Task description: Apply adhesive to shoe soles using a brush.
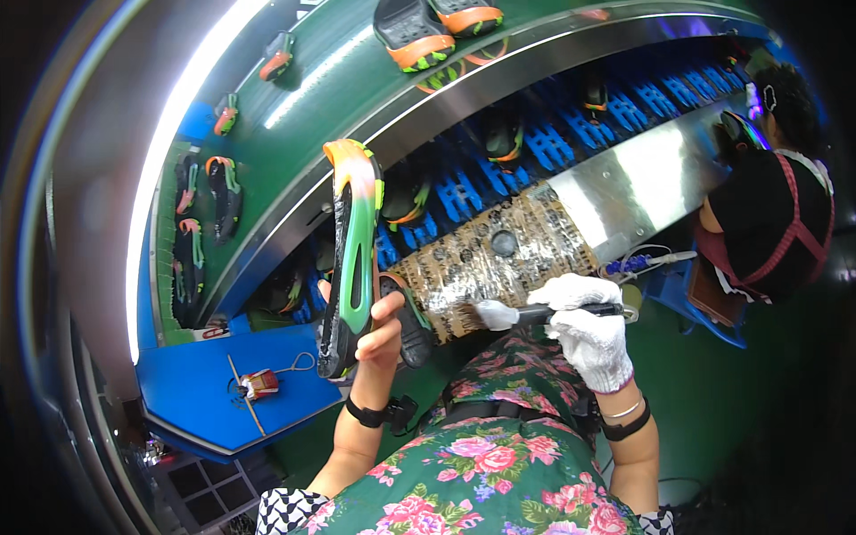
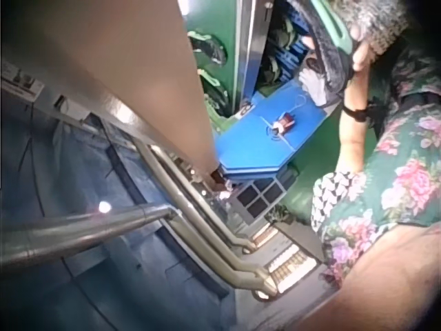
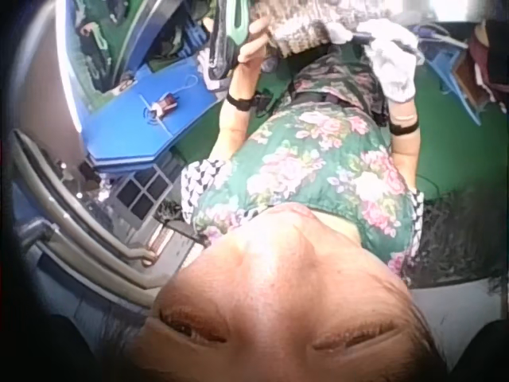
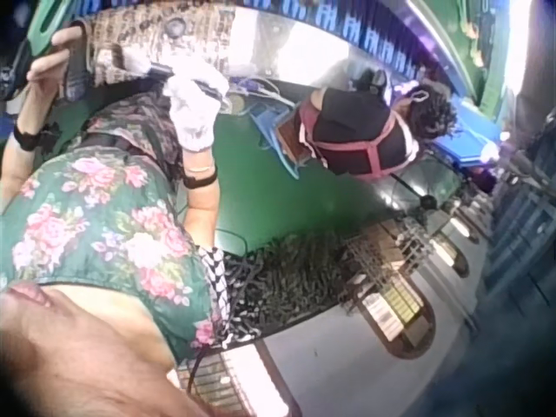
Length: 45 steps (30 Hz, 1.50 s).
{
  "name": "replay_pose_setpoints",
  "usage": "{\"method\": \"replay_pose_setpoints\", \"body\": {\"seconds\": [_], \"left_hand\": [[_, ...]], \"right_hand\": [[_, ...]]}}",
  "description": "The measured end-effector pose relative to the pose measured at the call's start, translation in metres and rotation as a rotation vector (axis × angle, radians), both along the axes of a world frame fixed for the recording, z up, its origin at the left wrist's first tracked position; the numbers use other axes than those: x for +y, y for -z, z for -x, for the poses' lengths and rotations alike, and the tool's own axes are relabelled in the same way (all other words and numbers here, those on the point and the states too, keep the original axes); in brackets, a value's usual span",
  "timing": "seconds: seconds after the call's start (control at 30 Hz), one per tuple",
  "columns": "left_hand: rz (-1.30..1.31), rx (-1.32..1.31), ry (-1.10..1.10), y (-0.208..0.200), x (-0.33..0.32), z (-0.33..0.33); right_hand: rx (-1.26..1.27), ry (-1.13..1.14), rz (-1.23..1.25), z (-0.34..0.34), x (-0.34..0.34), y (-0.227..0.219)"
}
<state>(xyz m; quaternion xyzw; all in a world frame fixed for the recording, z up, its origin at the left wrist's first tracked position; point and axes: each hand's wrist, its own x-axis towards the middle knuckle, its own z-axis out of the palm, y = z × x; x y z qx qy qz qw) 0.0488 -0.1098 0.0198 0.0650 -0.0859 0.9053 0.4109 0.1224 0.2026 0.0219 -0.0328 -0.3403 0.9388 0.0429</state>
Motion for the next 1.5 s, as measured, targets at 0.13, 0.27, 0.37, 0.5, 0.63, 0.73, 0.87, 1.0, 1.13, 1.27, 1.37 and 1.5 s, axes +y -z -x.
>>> {"method": "replay_pose_setpoints", "body": {"seconds": [0.13,0.27,0.37,0.5,0.63,0.73,0.87,1.0,1.13,1.27,1.37,1.5], "left_hand": [[-0.163,0.049,0.03,-0.002,-0.004,-0.001],[-0.062,0.176,-0.06,-0.032,-0.003,0.015],[0.063,0.407,-0.101,-0.061,-0.019,0.042],[0.191,0.476,-0.296,-0.081,-0.015,0.134],[0.174,-0.193,-0.468,-0.075,-0.01,0.197],[0.346,-0.171,-0.55,-0.07,0.011,0.163],[1.089,0.373,-0.981,-0.052,0.0,0.14],[2.336,0.859,-1.628,-0.049,-0.027,0.193],[2.176,0.718,-1.337,-0.06,-0.023,0.225],[2.146,0.748,-1.251,-0.058,-0.024,0.221],[2.133,0.746,-1.366,-0.056,-0.053,0.204],[2.385,0.929,-1.832,-0.054,-0.14,0.193]], "right_hand": [[-0.13,0.049,-0.022,-0.01,-0.002,0.024],[-0.221,0.042,-0.058,-0.012,-0.006,0.039],[-0.245,0.009,-0.085,-0.01,-0.014,0.034],[-0.231,-0.014,-0.185,0.002,-0.023,0.045],[-0.239,-0.081,-0.279,0.007,-0.04,0.061],[-0.246,-0.11,-0.337,0.003,-0.041,0.069],[-0.243,-0.093,-0.324,0.003,-0.032,0.072],[-0.26,-0.09,-0.315,0.004,-0.034,0.073],[-0.258,-0.161,-0.36,0.006,-0.041,0.074],[-0.262,-0.116,-0.304,0.004,-0.04,0.081],[-0.267,-0.048,-0.274,0.005,-0.033,0.086],[-0.293,-0.017,-0.248,0.007,-0.028,0.096]]}}
